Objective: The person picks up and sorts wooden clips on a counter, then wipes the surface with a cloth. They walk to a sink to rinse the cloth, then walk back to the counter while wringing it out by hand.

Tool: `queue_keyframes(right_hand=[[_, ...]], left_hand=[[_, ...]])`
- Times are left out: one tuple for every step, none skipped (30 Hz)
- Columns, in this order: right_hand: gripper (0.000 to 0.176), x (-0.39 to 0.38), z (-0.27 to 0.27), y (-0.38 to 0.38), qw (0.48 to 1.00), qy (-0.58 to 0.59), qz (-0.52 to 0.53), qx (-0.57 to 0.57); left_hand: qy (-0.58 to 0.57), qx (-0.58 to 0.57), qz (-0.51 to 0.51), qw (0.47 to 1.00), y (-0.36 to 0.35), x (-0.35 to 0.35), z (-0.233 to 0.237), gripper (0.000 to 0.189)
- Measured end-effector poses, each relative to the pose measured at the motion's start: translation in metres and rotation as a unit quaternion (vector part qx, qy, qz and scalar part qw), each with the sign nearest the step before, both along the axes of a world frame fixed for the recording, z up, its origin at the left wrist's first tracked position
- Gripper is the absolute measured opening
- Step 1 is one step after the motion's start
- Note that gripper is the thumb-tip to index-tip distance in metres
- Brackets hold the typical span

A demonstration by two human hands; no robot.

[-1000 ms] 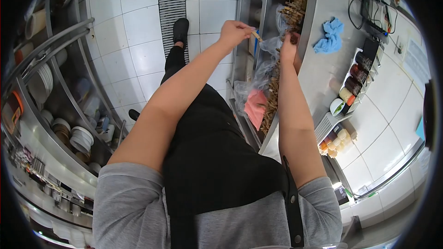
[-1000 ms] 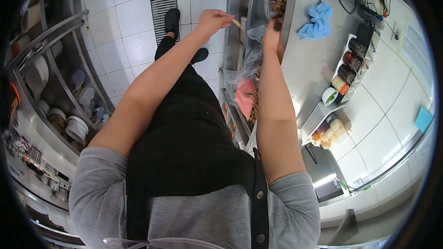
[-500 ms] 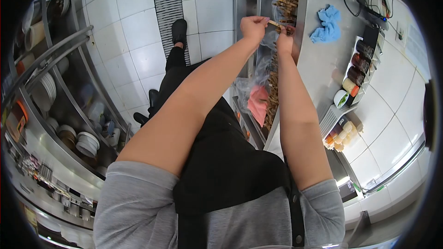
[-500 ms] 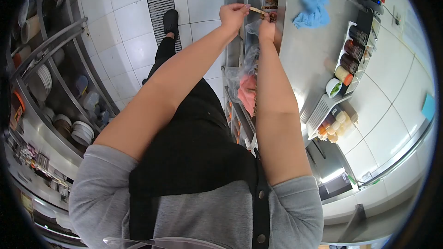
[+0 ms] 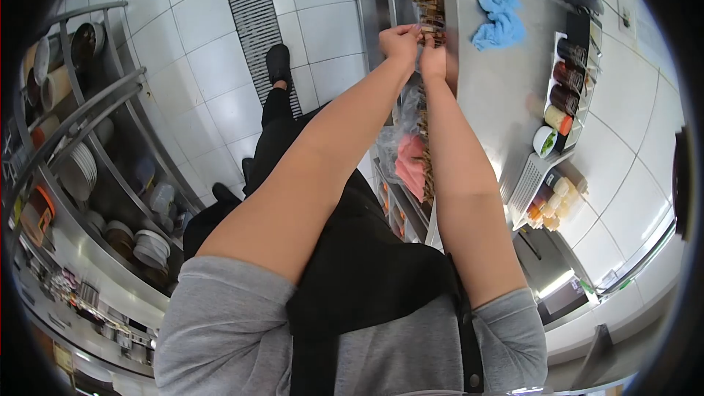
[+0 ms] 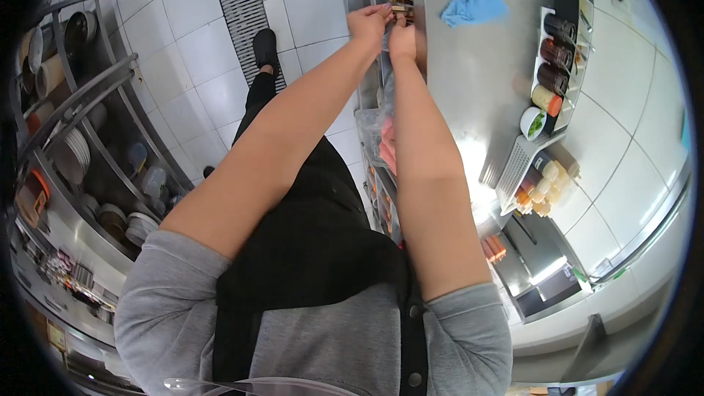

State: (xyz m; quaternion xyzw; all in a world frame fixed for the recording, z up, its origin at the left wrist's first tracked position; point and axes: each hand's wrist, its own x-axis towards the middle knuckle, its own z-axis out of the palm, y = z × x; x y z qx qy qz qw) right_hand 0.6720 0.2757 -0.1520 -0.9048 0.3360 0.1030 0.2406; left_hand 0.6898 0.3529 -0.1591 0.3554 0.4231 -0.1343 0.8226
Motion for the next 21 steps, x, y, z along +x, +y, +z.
queue_keyframes(right_hand=[[0.047,0.003,-0.004,-0.005,0.999,0.046,0.004,0.022],[0.044,-0.002,0.006,-0.002,0.998,0.042,0.025,0.049],[0.043,-0.007,0.017,0.002,0.995,0.039,0.046,0.077],[0.05,-0.015,0.039,0.019,0.991,-0.016,0.083,0.103],[0.045,-0.026,0.043,0.023,0.988,-0.061,0.112,0.087],[0.042,-0.04,0.039,0.029,0.982,-0.111,0.145,0.037],[0.043,-0.058,0.045,0.035,0.971,-0.153,0.183,0.002],[0.047,-0.086,0.06,0.043,0.956,-0.18,0.233,0.006],[0.056,-0.12,0.091,0.052,0.922,-0.211,0.321,0.04],[0.079,-0.148,0.12,0.051,0.903,-0.181,0.378,0.094],[0.078,-0.173,0.156,0.046,0.889,-0.161,0.418,0.093],[0.076,-0.207,0.169,0.03,0.884,-0.195,0.422,0.046],[0.074,-0.243,0.175,0.01,0.875,-0.227,0.427,0.0],[0.07,-0.274,0.181,-0.015,0.92,-0.193,0.34,-0.035],[0.065,-0.309,0.181,-0.044,0.954,-0.156,0.248,-0.068],[0.062,-0.353,0.162,-0.078,0.966,-0.204,0.107,-0.117],[0.059,-0.373,0.169,-0.113,0.964,-0.184,0.002,-0.189],[0.058,-0.41,0.163,-0.155,0.946,-0.158,-0.067,-0.276],[0.057,-0.455,0.156,-0.199,0.939,-0.146,-0.104,-0.292],[0.057,-0.488,0.156,-0.234,0.932,-0.136,-0.14,-0.307],[0.056,-0.505,0.166,-0.253,0.942,-0.122,-0.137,-0.281]], left_hand=[[-0.014,0.005,-0.021,1.0,-0.003,-0.002,0.0,0.016],[-0.016,0.008,-0.067,0.998,-0.003,-0.004,0.0,0.018],[-0.018,0.01,-0.114,0.993,-0.001,-0.003,0.0,0.02],[-0.023,0.01,-0.165,0.986,-0.002,-0.002,-0.002,0.023],[-0.071,0.005,-0.183,0.981,-0.003,-0.004,-0.019,0.029],[-0.119,-0.005,-0.2,0.973,0.0,-0.007,-0.036,0.035],[-0.123,0.038,-0.295,0.947,0.013,-0.008,-0.037,0.042],[-0.113,0.019,-0.279,0.953,0.025,-0.015,-0.047,0.042],[-0.083,0.04,-0.347,0.933,0.052,-0.02,-0.011,0.042],[-0.077,0.034,-0.318,0.944,0.07,-0.035,-0.011,0.042],[-0.045,0.031,-0.288,0.956,0.087,-0.053,-0.019,0.044],[-0.022,0.037,-0.298,0.953,0.107,-0.071,-0.028,0.045],[0.004,0.02,-0.296,0.955,0.127,-0.092,-0.036,0.04],[0.035,0.02,-0.301,0.953,0.145,-0.114,-0.041,0.04],[0.063,0.042,-0.322,0.944,0.161,-0.138,-0.061,0.04],[0.08,0.054,-0.343,0.934,0.173,-0.159,-0.063,0.039],[0.096,0.066,-0.364,0.924,0.18,-0.179,-0.058,0.039],[0.108,0.07,-0.378,0.917,0.181,-0.195,-0.05,0.039],[0.12,0.075,-0.39,0.91,0.181,-0.209,-0.043,0.038],[0.132,0.08,-0.401,0.903,0.178,-0.219,-0.038,0.038],[0.125,0.079,-0.415,0.898,0.173,-0.226,-0.035,0.038]])
